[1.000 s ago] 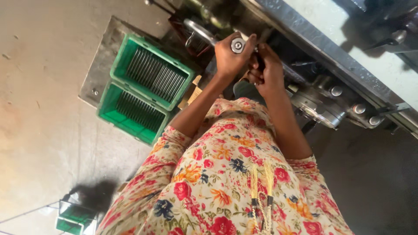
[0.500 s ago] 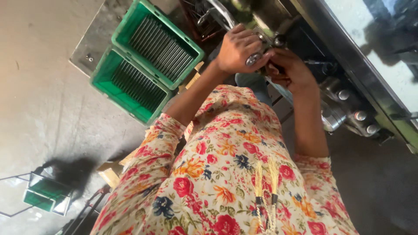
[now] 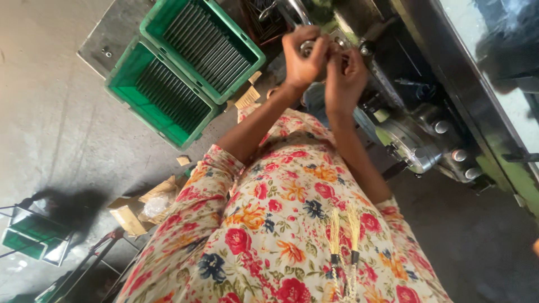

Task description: The person repeatedly places small cylindrical metal parts into a press machine, operates the lever to process them, and collects the finished parts into green bins. The cycle of loading, pressing, and collecting is repeated throughout the clip.

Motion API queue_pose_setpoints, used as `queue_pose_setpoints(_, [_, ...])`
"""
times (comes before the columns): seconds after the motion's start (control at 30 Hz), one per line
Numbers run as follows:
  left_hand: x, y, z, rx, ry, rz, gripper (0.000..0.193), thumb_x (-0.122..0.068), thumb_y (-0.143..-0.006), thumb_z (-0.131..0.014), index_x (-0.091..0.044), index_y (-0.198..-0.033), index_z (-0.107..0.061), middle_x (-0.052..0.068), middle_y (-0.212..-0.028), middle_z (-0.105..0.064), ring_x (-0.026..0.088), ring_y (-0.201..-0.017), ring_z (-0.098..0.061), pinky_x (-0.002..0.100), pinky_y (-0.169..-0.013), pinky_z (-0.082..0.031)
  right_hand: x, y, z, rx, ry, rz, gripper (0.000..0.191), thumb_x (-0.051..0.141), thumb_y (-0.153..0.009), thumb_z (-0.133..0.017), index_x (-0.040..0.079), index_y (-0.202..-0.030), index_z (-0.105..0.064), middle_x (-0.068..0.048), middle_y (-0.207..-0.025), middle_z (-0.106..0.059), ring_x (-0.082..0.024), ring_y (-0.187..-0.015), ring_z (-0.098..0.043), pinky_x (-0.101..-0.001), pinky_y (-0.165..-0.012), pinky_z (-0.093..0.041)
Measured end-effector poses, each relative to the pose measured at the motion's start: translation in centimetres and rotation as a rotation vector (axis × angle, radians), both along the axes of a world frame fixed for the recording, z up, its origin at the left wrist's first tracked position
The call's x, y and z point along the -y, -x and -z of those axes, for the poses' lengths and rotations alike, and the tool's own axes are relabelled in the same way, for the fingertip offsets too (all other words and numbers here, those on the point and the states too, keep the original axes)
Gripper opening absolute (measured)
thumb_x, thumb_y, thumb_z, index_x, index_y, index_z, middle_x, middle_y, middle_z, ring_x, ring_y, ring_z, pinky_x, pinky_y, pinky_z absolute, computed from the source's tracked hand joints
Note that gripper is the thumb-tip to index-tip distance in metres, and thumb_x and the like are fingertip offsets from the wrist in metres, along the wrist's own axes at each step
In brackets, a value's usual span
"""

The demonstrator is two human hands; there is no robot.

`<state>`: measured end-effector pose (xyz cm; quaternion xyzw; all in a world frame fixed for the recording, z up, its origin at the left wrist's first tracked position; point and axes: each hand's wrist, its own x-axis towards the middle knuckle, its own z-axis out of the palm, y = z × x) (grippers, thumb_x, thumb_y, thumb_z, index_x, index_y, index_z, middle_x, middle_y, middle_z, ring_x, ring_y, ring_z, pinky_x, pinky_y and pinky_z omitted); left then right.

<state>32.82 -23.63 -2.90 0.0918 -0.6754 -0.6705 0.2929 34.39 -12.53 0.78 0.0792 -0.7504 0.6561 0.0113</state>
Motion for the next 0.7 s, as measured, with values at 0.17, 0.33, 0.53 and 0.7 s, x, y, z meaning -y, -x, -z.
queue_pose_setpoints(0.17, [2.3, 1.6, 2.4, 0.256, -0.723, 0.255, 0.028, -0.029, -0.091, -0.063, -0.002, -0.089, -0.070, -0.001, -0.076, -0.063, 0.013, -0.073, -0.057, 0.034, -0.065, -0.048, 2.1, 2.5, -0.4, -0.494, -0.304, -0.023, 0.022, 0.009, -0.102, -0.076, 0.000, -0.100, -0.056, -0.013, -0.085, -0.061, -0.025, -0.069, -0.063, -0.0355, -0.062, -0.049])
queue_pose_setpoints(0.33, [4.3, -0.4, 3.7, 0.460, -1.173, 0.777, 0.059, -0.063, -0.102, -0.054, -0.007, -0.095, -0.070, -0.004, -0.064, -0.046, 0.013, -0.055, -0.040, 0.031, -0.053, -0.032, -0.6, 4.1, 1.1, -0.694, -0.445, -0.372, 0.011, 0.006, -0.106, -0.072, 0.003, -0.113, -0.065, -0.014, -0.096, -0.072, -0.028, -0.080, -0.071, -0.0361, -0.068, -0.055])
queue_pose_setpoints(0.53, [4.7, -4.4, 6.3, 0.608, -0.155, 0.507, 0.050, -0.055, -0.097, -0.069, -0.007, -0.109, -0.061, 0.007, -0.086, -0.065, 0.024, -0.076, -0.061, 0.038, -0.067, -0.047, -6.2, 3.0, 7.5, -0.404, -0.213, 0.098, 0.025, 0.024, -0.111, -0.065, -0.001, -0.113, -0.065, -0.013, -0.101, -0.073, -0.021, -0.089, -0.075, -0.0327, -0.074, -0.066])
queue_pose_setpoints(0.7, [11.6, -5.5, 10.7, 0.789, 0.323, -0.103, 0.035, 0.000, -0.087, -0.062, -0.007, -0.120, -0.056, 0.021, -0.108, -0.069, 0.042, -0.103, -0.069, 0.050, -0.089, -0.055, -16.1, -0.8, 10.6, -0.194, -0.499, 0.152, 0.021, 0.018, -0.113, -0.072, -0.002, -0.114, -0.065, -0.017, -0.110, -0.073, -0.026, -0.099, -0.074, -0.0368, -0.086, -0.061])
